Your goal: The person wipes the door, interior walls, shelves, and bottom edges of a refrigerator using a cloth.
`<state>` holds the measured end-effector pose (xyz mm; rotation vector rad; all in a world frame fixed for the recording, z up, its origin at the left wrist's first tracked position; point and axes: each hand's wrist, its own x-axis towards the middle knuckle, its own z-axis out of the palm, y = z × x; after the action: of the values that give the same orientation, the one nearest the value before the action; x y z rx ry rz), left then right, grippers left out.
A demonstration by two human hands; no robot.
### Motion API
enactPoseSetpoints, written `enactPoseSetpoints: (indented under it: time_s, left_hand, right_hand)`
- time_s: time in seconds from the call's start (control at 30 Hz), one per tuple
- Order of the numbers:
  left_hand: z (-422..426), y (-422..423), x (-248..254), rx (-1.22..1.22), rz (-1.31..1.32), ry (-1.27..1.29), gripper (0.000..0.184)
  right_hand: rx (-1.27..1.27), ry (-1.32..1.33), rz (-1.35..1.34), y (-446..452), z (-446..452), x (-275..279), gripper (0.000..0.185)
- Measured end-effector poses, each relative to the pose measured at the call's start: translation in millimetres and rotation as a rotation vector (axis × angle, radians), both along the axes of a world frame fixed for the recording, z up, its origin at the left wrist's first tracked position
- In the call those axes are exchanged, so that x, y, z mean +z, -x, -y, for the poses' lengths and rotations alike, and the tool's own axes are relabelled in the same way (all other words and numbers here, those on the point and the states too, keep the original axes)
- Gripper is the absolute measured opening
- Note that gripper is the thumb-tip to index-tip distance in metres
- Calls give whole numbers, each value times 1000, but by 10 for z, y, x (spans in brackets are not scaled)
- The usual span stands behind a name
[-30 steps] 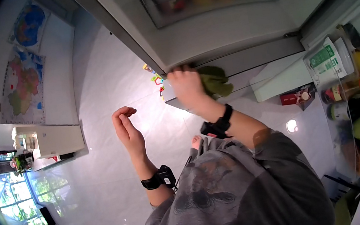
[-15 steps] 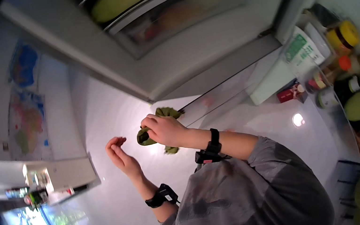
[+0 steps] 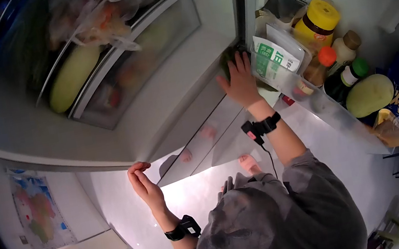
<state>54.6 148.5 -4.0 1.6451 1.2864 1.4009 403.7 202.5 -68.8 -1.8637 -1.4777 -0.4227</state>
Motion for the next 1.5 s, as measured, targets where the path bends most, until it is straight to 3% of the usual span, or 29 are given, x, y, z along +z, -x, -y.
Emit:
enactPoseSetpoints:
  time_s: [0.1,0.17,0.27,0.4,0.57,0.77,0.9,0.97,1.03,1.1,1.13,1.23,1.33,1.5]
  left_hand:
    - [-43,-47,-45,-31,-48,-10,21]
    - [-37,-68,-73,-34,-35,7,20]
    - [-61,-99,-76,-40,-36,32,20]
    - [-100,-234,-89,-66,-74,50,20]
    - [-222,-495,-143,-188,-75,84,17]
    - [-264,-677,-158,-258,-91,72,16]
    - [-252,-649,-94,-311,-179,47,16]
    - [-231,-646,-103,-312,-225,43,17]
    - [-209,-665,-124,-341,-145,70,32]
    - [-149,-781,-58,-372,-79,100,42]
    - [-119,-840,-16,-407,-24,127,53]
    - [-177,-1006,60,-496,-52,240,62]
    - [-409,-1338,158,-488,-51,180,52]
    - [-939,-2205,161,-498,-54,-22,38]
  right_hand:
    - [-9,72,57,-246,-128,-255,45]
    - [-70,170,-70,-328,-150,-352,45]
    - [-144,122,-36,-167,-113,-134,43]
    - [-107,172,-9,-288,-124,-245,39]
    - [-32,-30,-92,-439,-188,-360,37]
    - [270,63,-158,612,146,-281,40]
    - [502,55,-337,1095,381,22,34]
    - [693,195,-743,1125,472,167,29]
    - [685,176,-795,1185,563,308,24]
    - [606,169,-1027,1211,629,452,23]
    - [606,176,-1020,1198,640,458,23]
    - [693,25,-949,1067,673,503,25]
    - [494,-85,-486,769,760,695,29]
    - [325,-67,-303,376,992,696,30]
